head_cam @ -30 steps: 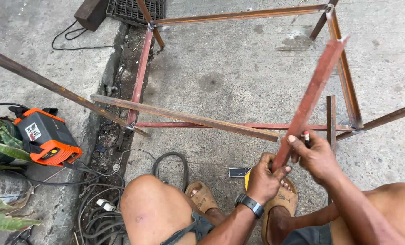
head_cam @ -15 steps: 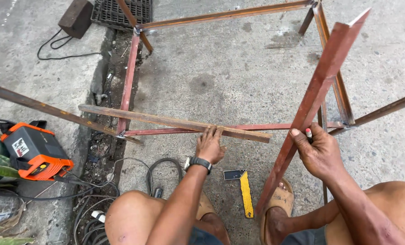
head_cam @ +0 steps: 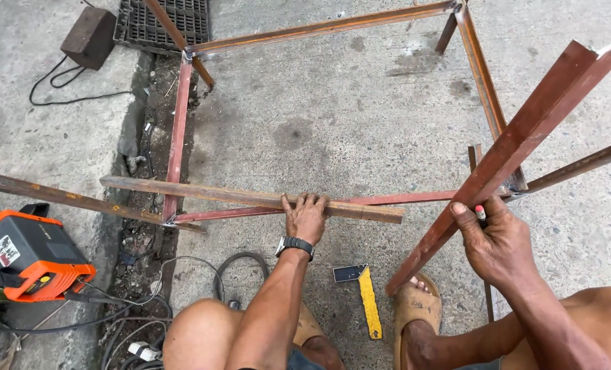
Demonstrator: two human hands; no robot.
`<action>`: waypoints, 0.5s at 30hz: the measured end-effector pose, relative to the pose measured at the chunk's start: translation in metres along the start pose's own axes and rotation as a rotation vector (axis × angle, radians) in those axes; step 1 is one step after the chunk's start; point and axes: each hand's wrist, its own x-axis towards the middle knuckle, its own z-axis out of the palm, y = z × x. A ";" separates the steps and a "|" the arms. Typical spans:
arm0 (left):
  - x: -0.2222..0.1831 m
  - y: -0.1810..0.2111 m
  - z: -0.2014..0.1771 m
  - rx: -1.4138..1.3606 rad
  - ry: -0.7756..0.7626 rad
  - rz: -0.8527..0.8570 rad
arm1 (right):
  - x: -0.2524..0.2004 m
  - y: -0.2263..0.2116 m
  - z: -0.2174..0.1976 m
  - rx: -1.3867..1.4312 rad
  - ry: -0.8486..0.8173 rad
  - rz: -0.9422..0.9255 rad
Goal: Marking lines on metal angle bars using a square and a pencil while assembling a metal frame.
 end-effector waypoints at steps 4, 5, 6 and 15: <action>-0.008 -0.007 -0.010 -0.106 0.229 0.063 | 0.000 0.005 0.001 0.029 0.003 -0.023; -0.009 -0.009 -0.012 -0.100 0.351 0.089 | 0.000 0.003 0.000 0.007 0.004 -0.013; -0.011 -0.011 -0.015 -0.092 0.473 0.114 | -0.001 0.001 0.000 -0.014 0.004 -0.002; -0.015 -0.014 -0.009 -0.093 0.503 0.099 | -0.008 0.013 0.001 -0.058 -0.003 -0.061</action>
